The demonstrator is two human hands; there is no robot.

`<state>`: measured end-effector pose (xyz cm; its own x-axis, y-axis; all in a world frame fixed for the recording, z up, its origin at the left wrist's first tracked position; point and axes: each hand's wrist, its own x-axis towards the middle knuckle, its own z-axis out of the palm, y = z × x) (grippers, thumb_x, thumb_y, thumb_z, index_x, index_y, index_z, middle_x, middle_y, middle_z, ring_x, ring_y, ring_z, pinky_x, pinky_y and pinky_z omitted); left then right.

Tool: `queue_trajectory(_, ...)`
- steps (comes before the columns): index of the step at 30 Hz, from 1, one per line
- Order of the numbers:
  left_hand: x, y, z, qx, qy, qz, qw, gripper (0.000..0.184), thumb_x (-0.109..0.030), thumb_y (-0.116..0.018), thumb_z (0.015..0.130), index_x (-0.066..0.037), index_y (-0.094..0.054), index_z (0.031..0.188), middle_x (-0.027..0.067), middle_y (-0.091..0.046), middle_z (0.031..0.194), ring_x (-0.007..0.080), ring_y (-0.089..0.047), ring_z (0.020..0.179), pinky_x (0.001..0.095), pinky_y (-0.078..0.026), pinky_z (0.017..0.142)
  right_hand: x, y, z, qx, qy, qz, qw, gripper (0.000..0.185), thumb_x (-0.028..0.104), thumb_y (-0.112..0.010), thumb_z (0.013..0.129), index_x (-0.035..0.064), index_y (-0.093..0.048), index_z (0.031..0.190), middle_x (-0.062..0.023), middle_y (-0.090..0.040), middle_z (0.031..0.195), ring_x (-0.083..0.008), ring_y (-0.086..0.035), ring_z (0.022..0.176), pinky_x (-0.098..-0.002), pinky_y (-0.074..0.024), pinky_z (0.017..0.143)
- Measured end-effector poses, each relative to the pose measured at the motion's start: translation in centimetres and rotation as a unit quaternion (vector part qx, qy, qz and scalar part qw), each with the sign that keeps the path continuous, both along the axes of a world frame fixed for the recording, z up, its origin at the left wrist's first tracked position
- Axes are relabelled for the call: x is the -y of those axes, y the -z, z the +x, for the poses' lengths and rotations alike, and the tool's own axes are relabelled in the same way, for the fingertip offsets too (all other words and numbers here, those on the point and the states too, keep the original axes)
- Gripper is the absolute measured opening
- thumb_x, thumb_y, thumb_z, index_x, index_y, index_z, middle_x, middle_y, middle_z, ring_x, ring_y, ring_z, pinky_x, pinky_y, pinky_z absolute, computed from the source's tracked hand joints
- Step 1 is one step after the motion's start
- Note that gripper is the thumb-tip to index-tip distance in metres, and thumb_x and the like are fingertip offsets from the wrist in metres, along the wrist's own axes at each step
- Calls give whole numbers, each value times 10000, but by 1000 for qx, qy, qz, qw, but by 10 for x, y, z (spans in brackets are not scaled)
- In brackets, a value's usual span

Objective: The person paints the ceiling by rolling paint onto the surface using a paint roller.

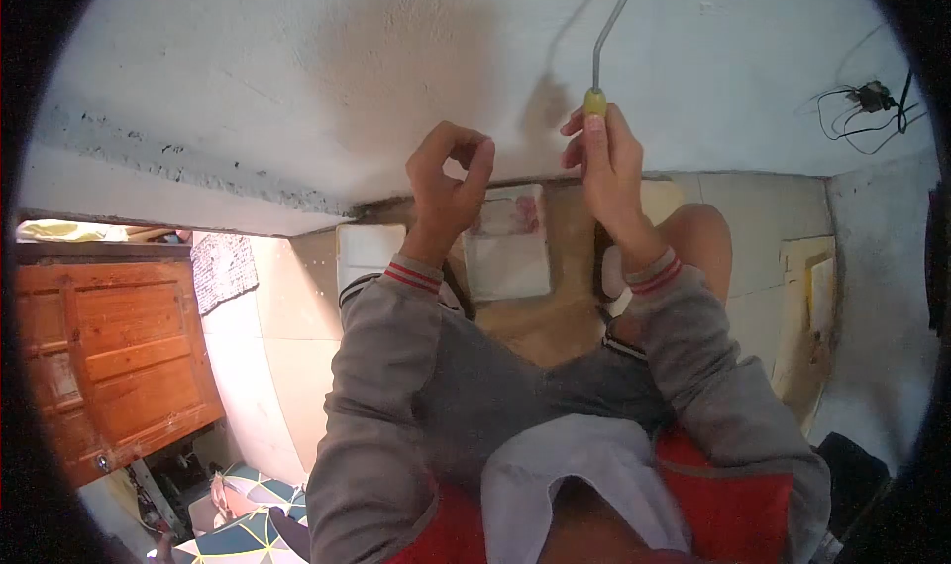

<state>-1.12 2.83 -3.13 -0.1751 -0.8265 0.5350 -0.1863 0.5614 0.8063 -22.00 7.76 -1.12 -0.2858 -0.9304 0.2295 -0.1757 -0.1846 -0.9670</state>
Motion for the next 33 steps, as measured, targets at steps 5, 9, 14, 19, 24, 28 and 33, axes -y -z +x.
queue_trajectory(5, 2, 0, -5, -16, -12, -2, 1000, 88, -45, -726, 897, -20, -656, 849, 49, -652, 753, 114, -604, 665, 270, -504, 635, 10, 21, -3, 50, -26, 31, 998, 338, 290, -428, 1133, -6, -559, 1036, -68, -627, 758, -118, -593, 661, -303, -508, 636)
queue_trajectory(9, 2, 1, -6, -23, -9, 3, 1000, 89, -41, -721, 898, -16, -652, 848, 50, -654, 757, 112, -599, 666, 270, -503, 635, 20, 52, -8, 2, -49, 38, 998, 355, 305, -420, 1134, -13, -556, 1055, -91, -660, 796, -181, -651, 740, -354, -536, 717)
queue_trajectory(14, 3, 2, -4, -17, -21, 6, 1000, 91, -44, -727, 893, -11, -653, 852, 52, -666, 764, 105, -603, 673, 269, -506, 639, 14, 82, -16, -85, -26, 91, 992, 383, 343, -425, 1128, -10, -570, 1108, -147, -714, 944, -277, -704, 884, -409, -541, 823)
queue_trajectory(19, 1, 3, -4, -14, -21, 25, 999, 88, -50, -728, 893, -16, -657, 854, 47, -669, 759, 110, -610, 669, 272, -509, 637, 15, 150, -21, -15, -40, 133, 990, 357, 331, -408, 1138, 38, -607, 1179, -52, -677, 950, -108, -615, 839, -294, -507, 753)
queue_trajectory(24, 4, 7, -3, -5, -21, 7, 1000, 79, -48, -728, 890, -23, -661, 857, 49, -673, 761, 118, -616, 658, 275, -511, 633, 4, 207, -26, -173, -48, 187, 966, 399, 381, -443, 1126, 29, -625, 1178, -57, -677, 961, -120, -631, 874, -293, -516, 783)
queue_trajectory(28, 3, 7, -5, -8, -26, 8, 1000, 82, -49, -730, 888, -24, -660, 854, 55, -674, 761, 119, -621, 655, 277, -513, 630, 3, 210, -15, -74, -92, 239, 964, 381, 359, -448, 1123, 18, -616, 1133, -74, -660, 898, -131, -625, 833, -301, -519, 774)
queue_trajectory(33, 0, 4, -3, -6, -29, 11, 1000, 85, -49, -731, 889, -23, -659, 852, 55, -671, 759, 115, -621, 654, 276, -514, 629, 5, 100, -5, -74, 10, 42, 996, 380, 330, -458, 1109, -14, -566, 989, -118, -615, 747, -227, -623, 717, -374, -508, 698)
